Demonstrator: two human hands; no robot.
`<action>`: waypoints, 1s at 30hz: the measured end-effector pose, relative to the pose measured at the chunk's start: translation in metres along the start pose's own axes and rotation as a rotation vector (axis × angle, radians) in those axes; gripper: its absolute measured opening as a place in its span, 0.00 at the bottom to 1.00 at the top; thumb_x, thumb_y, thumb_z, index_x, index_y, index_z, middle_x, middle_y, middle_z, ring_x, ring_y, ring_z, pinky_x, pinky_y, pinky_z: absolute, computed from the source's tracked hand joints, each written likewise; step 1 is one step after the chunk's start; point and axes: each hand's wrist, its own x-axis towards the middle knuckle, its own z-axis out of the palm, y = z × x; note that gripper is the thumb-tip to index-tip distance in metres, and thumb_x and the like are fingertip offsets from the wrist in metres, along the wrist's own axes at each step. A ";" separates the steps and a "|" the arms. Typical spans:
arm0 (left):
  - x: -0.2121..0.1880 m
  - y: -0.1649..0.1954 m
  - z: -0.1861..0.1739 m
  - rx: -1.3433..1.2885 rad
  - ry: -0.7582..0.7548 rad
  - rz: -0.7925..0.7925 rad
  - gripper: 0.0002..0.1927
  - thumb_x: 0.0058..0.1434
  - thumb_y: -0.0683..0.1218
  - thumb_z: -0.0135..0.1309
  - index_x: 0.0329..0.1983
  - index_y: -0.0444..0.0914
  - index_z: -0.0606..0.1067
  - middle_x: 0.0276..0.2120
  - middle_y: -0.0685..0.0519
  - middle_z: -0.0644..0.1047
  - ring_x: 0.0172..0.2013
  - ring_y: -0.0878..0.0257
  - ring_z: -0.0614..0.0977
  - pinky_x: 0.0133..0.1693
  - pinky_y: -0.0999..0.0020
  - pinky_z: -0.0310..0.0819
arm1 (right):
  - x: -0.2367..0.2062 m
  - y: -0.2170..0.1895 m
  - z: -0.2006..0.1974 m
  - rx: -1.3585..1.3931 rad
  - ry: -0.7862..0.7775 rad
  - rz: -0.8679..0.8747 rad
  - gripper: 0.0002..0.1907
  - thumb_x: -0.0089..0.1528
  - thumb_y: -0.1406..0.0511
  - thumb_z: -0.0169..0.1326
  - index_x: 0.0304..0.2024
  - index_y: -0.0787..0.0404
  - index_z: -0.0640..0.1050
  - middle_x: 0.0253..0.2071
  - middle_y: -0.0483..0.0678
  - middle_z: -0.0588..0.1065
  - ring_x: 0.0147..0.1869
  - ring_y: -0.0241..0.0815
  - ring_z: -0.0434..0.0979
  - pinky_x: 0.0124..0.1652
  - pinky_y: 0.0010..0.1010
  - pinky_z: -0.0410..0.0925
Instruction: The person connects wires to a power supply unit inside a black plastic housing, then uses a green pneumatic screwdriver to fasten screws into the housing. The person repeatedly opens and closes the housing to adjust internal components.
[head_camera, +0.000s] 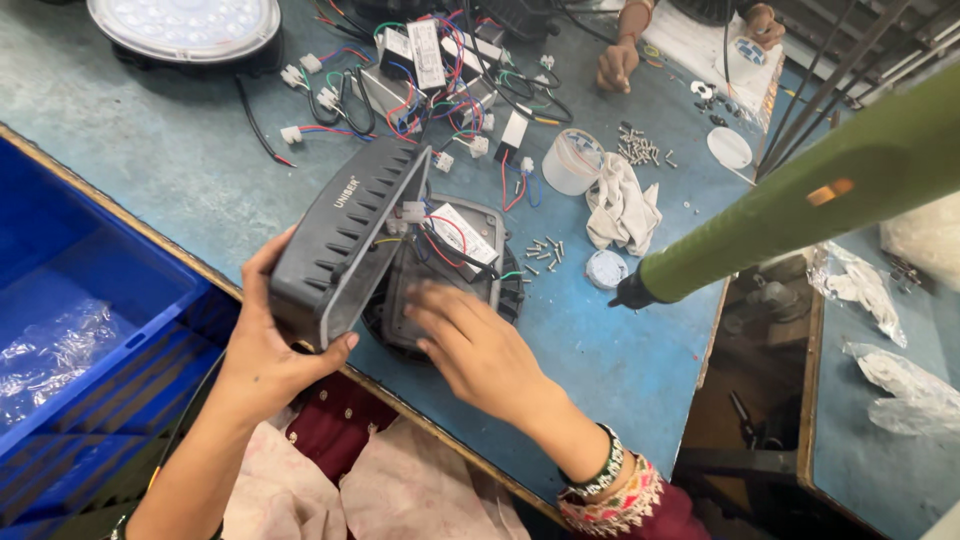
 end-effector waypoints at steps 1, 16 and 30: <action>0.000 0.000 0.000 0.033 0.003 0.011 0.56 0.44 0.37 0.67 0.75 0.42 0.51 0.65 0.46 0.64 0.65 0.58 0.68 0.63 0.62 0.64 | 0.003 0.007 0.007 -0.030 -0.033 0.013 0.22 0.61 0.70 0.59 0.58 0.68 0.74 0.62 0.57 0.72 0.69 0.55 0.70 0.63 0.43 0.68; 0.003 0.000 -0.005 -0.010 0.004 -0.044 0.56 0.43 0.37 0.67 0.74 0.43 0.52 0.63 0.47 0.67 0.64 0.59 0.69 0.63 0.62 0.62 | 0.019 0.059 0.059 -0.341 0.119 0.231 0.12 0.64 0.67 0.56 0.49 0.64 0.79 0.49 0.51 0.78 0.52 0.52 0.79 0.44 0.39 0.74; 0.003 -0.002 0.000 -0.087 0.035 -0.080 0.56 0.43 0.37 0.66 0.74 0.44 0.52 0.62 0.48 0.67 0.62 0.60 0.70 0.61 0.62 0.64 | 0.041 0.052 0.063 -0.084 0.242 0.498 0.07 0.59 0.64 0.61 0.39 0.59 0.82 0.37 0.52 0.79 0.37 0.53 0.80 0.37 0.41 0.72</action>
